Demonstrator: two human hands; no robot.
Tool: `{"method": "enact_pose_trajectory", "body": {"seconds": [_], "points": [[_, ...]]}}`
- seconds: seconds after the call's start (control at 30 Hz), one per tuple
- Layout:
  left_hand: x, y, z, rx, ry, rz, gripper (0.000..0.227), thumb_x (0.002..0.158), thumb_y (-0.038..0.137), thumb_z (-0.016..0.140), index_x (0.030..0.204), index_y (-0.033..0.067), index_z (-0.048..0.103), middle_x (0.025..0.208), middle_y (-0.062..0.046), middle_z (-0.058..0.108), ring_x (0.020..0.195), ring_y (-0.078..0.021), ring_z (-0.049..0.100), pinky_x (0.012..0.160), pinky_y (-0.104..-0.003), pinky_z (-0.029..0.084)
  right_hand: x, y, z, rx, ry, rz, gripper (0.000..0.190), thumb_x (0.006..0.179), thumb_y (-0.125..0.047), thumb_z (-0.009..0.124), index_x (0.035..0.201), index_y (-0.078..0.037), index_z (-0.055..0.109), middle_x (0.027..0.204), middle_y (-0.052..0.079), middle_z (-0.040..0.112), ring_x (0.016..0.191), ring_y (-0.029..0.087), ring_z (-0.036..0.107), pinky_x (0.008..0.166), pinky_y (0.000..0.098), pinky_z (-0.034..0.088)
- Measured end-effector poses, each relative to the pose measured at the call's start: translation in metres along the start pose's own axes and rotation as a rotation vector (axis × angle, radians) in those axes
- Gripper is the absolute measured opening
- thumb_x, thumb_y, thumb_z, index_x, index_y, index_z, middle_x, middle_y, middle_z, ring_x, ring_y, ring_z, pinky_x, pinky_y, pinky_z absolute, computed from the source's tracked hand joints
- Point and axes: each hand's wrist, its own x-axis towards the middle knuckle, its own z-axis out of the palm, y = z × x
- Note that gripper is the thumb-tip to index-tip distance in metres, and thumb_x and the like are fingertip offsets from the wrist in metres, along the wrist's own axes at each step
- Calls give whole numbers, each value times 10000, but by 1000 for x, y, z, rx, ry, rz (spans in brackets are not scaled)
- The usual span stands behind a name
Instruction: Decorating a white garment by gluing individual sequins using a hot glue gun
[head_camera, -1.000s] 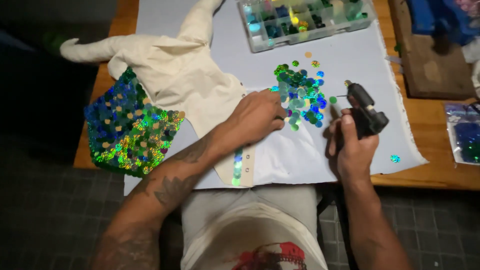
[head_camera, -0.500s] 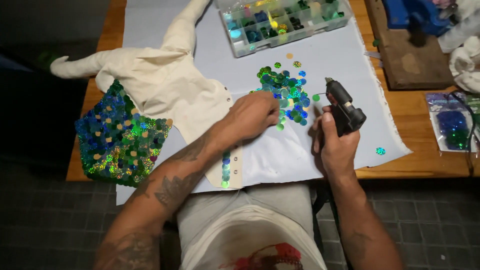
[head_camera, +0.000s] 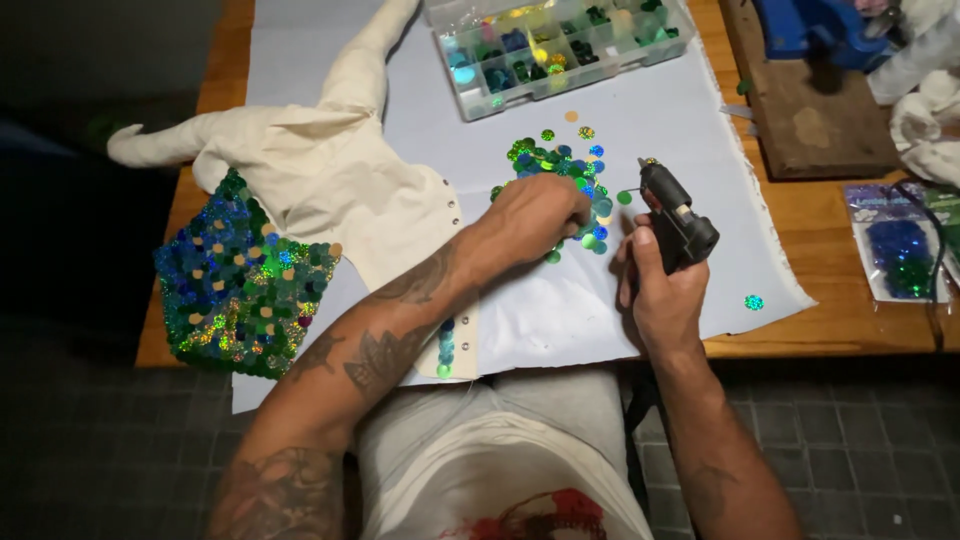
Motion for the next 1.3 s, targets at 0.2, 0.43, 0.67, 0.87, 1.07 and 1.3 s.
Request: {"method": "enact_pose_trajectory", "body": {"seconds": [0.2, 0.43, 0.67, 0.87, 1.07, 1.3], "points": [[6, -2, 0, 63, -8, 98, 142, 833, 190, 776, 973, 170, 797, 941, -102, 693, 975, -365, 693, 842, -538, 581, 1, 3, -2, -34, 0, 6, 224, 1063, -140, 575, 1138, 71, 584, 716, 169, 626, 313, 175, 505, 290, 280, 400], [-2, 4, -17, 41, -8, 74, 185, 873, 212, 759, 1055, 197, 785, 988, -77, 713, 1033, -349, 696, 904, -525, 566, -1, 1, -2, -43, -7, 7, 227, 1063, -145, 568, 1133, 71, 578, 715, 179, 622, 308, 178, 502, 277, 278, 375], [-34, -10, -45, -269, 121, 13, 133, 832, 188, 794, 961, 164, 775, 924, -107, 769, 989, -365, 727, 885, -514, 570, -6, -8, 6, -68, -20, 24, 228, 1078, -164, 566, 1140, 55, 566, 745, 158, 624, 347, 161, 505, 309, 269, 368], [-111, -32, -70, -357, 286, -84, 130, 840, 182, 797, 968, 160, 789, 855, -99, 786, 898, -325, 762, 822, -444, 586, -9, 11, -8, -175, -53, 37, 187, 1066, -102, 600, 1141, 67, 620, 753, 177, 637, 359, 201, 551, 308, 287, 406], [-208, -25, -57, -472, 252, -359, 147, 835, 170, 778, 979, 176, 810, 845, -96, 801, 868, -301, 776, 779, -397, 601, -17, 29, -18, -202, -327, 93, 255, 1011, -202, 666, 1039, 47, 713, 859, 179, 713, 678, 193, 664, 696, 361, 571], [-256, -29, -16, -678, 326, -327, 81, 802, 69, 802, 871, 112, 806, 910, -59, 788, 700, -162, 640, 666, -293, 551, -18, -20, 31, -260, -906, 520, 343, 964, -271, 649, 743, -17, 710, 505, 63, 593, 366, 137, 530, 303, 287, 442]]}}
